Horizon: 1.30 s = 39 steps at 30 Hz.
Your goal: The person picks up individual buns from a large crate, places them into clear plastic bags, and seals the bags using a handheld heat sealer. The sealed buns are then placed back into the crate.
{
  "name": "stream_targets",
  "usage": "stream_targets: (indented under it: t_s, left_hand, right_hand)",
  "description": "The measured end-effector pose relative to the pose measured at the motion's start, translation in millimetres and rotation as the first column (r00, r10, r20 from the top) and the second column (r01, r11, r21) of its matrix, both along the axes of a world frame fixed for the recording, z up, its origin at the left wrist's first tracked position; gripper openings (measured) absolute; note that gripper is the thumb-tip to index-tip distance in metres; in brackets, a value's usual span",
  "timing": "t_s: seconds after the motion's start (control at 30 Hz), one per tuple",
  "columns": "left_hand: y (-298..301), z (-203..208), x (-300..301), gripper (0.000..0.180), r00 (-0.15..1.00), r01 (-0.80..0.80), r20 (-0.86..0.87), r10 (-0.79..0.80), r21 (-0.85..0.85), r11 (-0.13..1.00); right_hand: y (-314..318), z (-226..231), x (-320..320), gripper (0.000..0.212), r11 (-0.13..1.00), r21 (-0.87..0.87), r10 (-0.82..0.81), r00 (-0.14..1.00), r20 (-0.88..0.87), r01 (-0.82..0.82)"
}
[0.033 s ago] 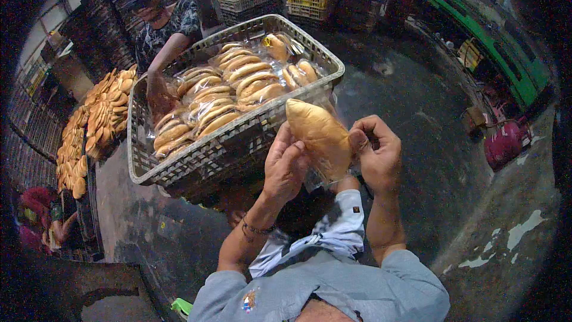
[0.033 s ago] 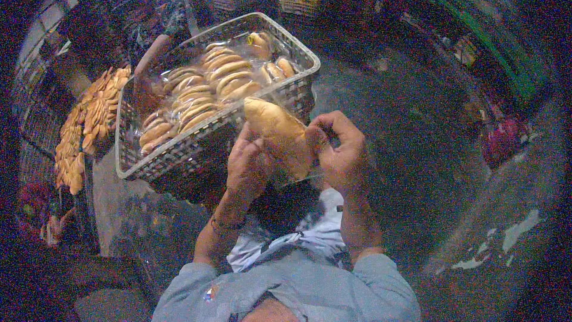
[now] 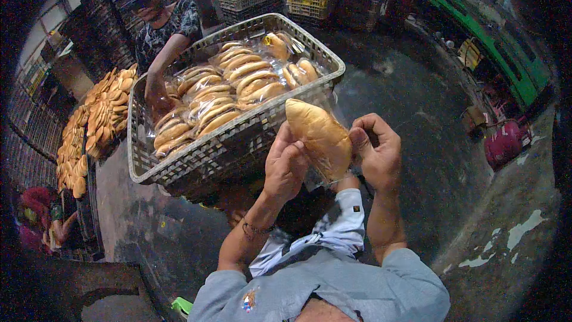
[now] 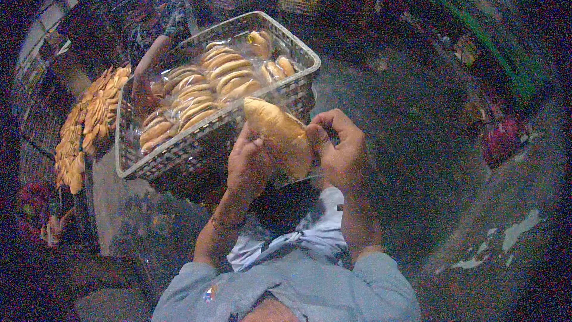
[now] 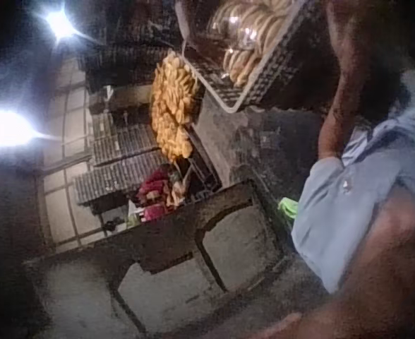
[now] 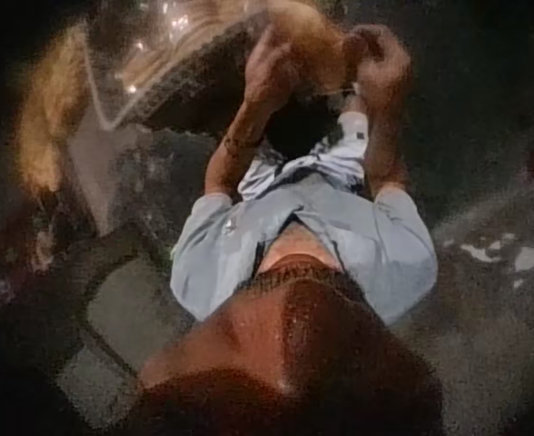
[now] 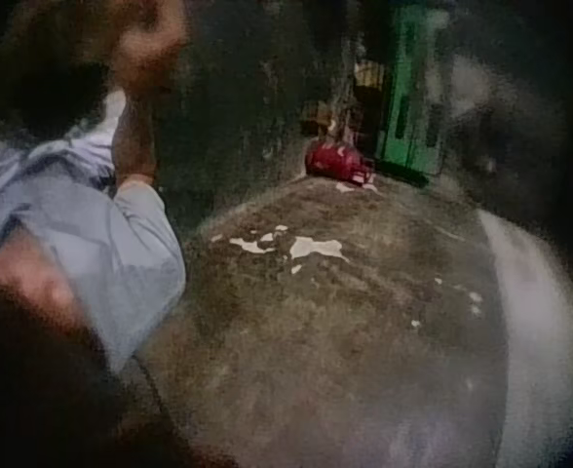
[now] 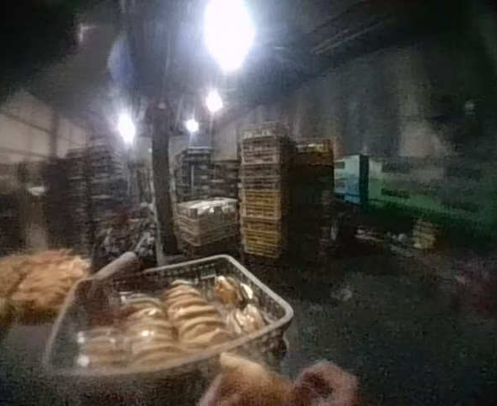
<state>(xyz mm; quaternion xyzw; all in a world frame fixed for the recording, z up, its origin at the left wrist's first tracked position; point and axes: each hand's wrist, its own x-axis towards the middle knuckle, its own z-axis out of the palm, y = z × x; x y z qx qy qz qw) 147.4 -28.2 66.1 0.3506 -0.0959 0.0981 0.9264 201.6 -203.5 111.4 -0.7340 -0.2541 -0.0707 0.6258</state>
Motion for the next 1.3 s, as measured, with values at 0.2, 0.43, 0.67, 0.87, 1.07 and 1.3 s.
stream_targets:
  t_s: [0.2,0.43,0.67,0.87,1.07,1.3]
  left_hand:
    - [1.9,-7.9,2.0,0.058,0.999,-0.015,-0.034,0.013,-0.046,0.999]
    - [6.7,-10.4,-1.4,0.073,1.0,0.002,-0.029,-0.001,0.021,1.0]
    - [5.1,-1.7,3.4,0.062,0.984,-0.155,-0.066,0.166,0.146,0.977]
    - [15.7,2.7,12.4,0.034,0.962,-0.235,-0.144,0.23,-0.019,0.972]
    - [23.5,15.3,14.6,0.041,0.971,-0.169,-0.158,0.179,0.077,0.983]
    - [34.9,31.2,10.0,0.067,0.986,-0.109,-0.073,0.147,0.377,0.92]
  right_hand:
    - [12.3,1.1,5.1,0.031,0.997,-0.05,-0.047,0.988,0.146,0.055]
    - [16.6,4.3,8.8,0.018,0.951,-0.11,-0.234,0.906,0.354,0.288]
    - [19.2,-3.4,14.7,0.024,0.962,-0.151,-0.187,0.952,0.24,0.227]
    - [8.7,-37.5,11.2,0.032,0.985,-0.169,-0.05,0.98,-0.191,0.017]
    - [8.7,-56.6,8.8,0.028,0.981,0.185,0.086,0.977,-0.193,-0.05]
    - [-6.4,-61.5,21.1,0.028,0.828,0.176,0.559,0.762,-0.327,-0.533]
